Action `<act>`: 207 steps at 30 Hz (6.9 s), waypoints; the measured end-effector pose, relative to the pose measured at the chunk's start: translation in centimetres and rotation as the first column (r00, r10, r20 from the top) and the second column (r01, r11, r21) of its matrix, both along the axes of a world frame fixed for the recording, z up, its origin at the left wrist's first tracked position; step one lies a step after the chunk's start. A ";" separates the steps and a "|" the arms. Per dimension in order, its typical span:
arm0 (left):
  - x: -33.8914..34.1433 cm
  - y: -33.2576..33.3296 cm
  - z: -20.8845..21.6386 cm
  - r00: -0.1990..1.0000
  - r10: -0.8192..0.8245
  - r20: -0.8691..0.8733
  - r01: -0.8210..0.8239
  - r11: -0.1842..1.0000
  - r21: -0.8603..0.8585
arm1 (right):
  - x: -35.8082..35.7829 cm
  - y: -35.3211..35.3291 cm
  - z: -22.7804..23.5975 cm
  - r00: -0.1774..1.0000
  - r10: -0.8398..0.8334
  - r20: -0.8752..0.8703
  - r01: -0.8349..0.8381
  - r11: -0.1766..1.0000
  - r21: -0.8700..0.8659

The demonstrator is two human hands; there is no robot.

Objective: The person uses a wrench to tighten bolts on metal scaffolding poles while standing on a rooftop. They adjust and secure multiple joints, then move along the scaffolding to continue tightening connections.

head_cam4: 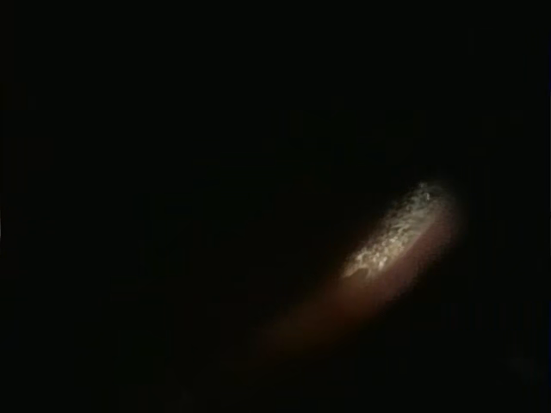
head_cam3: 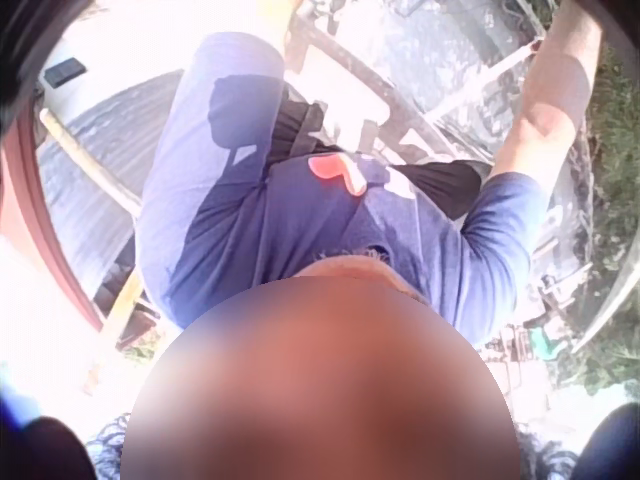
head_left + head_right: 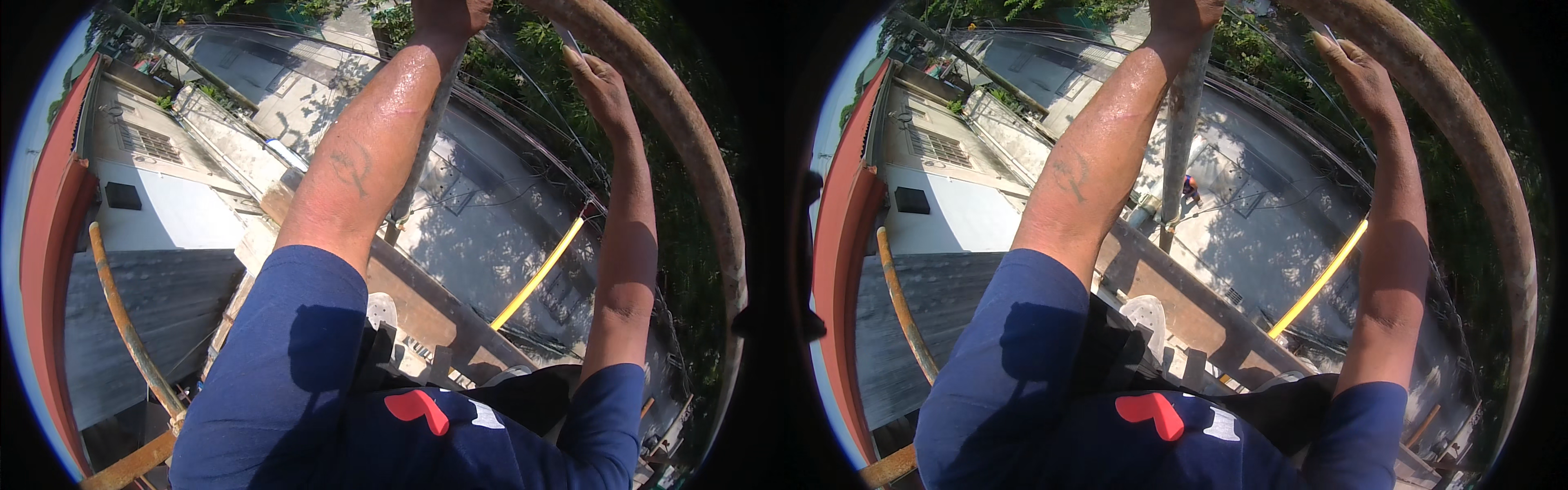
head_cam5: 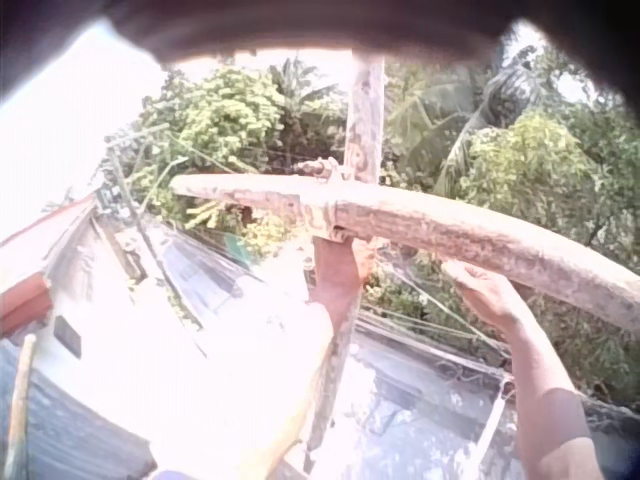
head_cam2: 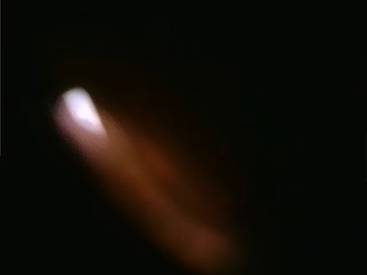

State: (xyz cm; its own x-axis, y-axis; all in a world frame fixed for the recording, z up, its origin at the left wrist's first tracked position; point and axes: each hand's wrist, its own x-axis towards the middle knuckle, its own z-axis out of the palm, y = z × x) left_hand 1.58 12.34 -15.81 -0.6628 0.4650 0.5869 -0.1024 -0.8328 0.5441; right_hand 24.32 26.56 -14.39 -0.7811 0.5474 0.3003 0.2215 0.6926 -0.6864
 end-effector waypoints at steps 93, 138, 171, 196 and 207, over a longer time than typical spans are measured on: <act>1.8 -3.5 1.0 0.184 0.337 -0.923 -0.901 0.434 -0.022 | -4.1 -10.8 -4.8 0.871 -0.056 -0.488 -0.054 0.976 -0.209; 3.8 -2.9 2.7 0.469 0.441 -0.765 -0.874 0.356 -0.331 | 2.6 -5.1 3.9 0.975 0.110 0.191 -0.134 0.984 0.120; 0.5 -1.3 -0.7 0.301 0.545 -0.782 -0.886 0.464 -0.018 | 1.6 -1.2 -0.6 0.992 -0.103 0.067 0.064 0.901 0.428; 1.1 -4.2 0.1 0.285 0.235 -0.929 -0.882 0.443 -0.158 | -10.8 -13.4 -9.1 0.799 -0.108 -0.591 -0.165 0.906 -0.389; 1.7 -4.0 1.0 0.138 0.221 -0.965 -0.917 0.397 -0.040 | -7.8 -12.7 -7.4 0.877 -0.058 -0.476 -0.101 0.948 -0.301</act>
